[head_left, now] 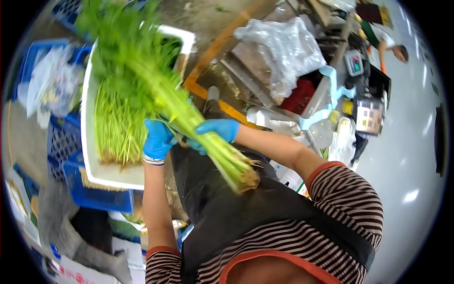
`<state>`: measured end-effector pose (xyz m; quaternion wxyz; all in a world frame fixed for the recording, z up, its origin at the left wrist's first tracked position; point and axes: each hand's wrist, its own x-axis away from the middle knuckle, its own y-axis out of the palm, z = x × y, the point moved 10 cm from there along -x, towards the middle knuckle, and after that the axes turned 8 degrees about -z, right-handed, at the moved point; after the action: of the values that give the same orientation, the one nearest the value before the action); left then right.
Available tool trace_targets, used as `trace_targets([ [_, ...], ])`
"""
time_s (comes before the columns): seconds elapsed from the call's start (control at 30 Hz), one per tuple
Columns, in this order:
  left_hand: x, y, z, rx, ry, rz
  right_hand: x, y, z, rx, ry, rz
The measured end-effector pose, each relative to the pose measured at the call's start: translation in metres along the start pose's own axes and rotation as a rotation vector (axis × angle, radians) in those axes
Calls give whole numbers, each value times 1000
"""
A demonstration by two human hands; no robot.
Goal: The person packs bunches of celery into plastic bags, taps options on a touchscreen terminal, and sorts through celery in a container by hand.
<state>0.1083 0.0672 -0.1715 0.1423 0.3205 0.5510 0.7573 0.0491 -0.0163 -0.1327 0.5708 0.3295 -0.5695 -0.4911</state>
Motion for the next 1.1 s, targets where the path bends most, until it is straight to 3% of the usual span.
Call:
trace_targets([
  [0.03,-19,9,-14,27,-17,8,-3,-29,5,41,17,40],
  [0.07,-31,-13,-34,15,-64,119,6,-41,-4,130,-9,174],
  [0.13,-40,-53,-68,-5,-66,367,16,-51,-10,202,108,234],
  [0.2,-53,-60,-91,43,-41,336,41,-44,-24,376,171,341],
  [0.27,-61,-44,-93,68,17,404,56,-79,-56,909,78,427],
  [0.33,-60,-57,-93,-43,93,532,76,-77,-85,1128,-32,541],
  [0.4,-69,-26,-94,-64,132,644,92,-52,-82,1476,-24,671],
  [0.5,-86,34,-87,-365,246,512,120,-71,-90,1343,-301,728],
  [0.6,-102,97,-90,-382,140,418,144,-61,-94,1051,-509,613],
  [0.67,-112,132,-96,-485,102,115,180,-47,-112,1054,-599,721],
  [0.73,-130,109,-114,-669,-125,-138,214,-50,-130,1258,-580,861],
  [0.8,-148,90,-107,-1517,-226,-188,251,-42,-149,1264,-463,991],
  [0.87,-184,46,-119,-2244,-276,-153,278,-41,-168,1371,-550,1086],
  [0.9,-206,-13,-132,-1784,-403,23,289,-40,-177,1415,-615,1107],
  [0.97,-273,33,-144,-1357,-158,-5,308,-32,-194,1542,-772,1172],
  [1.03,-359,103,-139,-2280,255,43,308,-36,-210,1593,-742,1134],
  [1.07,-393,100,-145,-2316,244,231,307,-38,-218,1620,-726,1115],
  [1.1,-418,107,-149,-2472,498,303,303,-44,-223,1683,-664,1120],
])
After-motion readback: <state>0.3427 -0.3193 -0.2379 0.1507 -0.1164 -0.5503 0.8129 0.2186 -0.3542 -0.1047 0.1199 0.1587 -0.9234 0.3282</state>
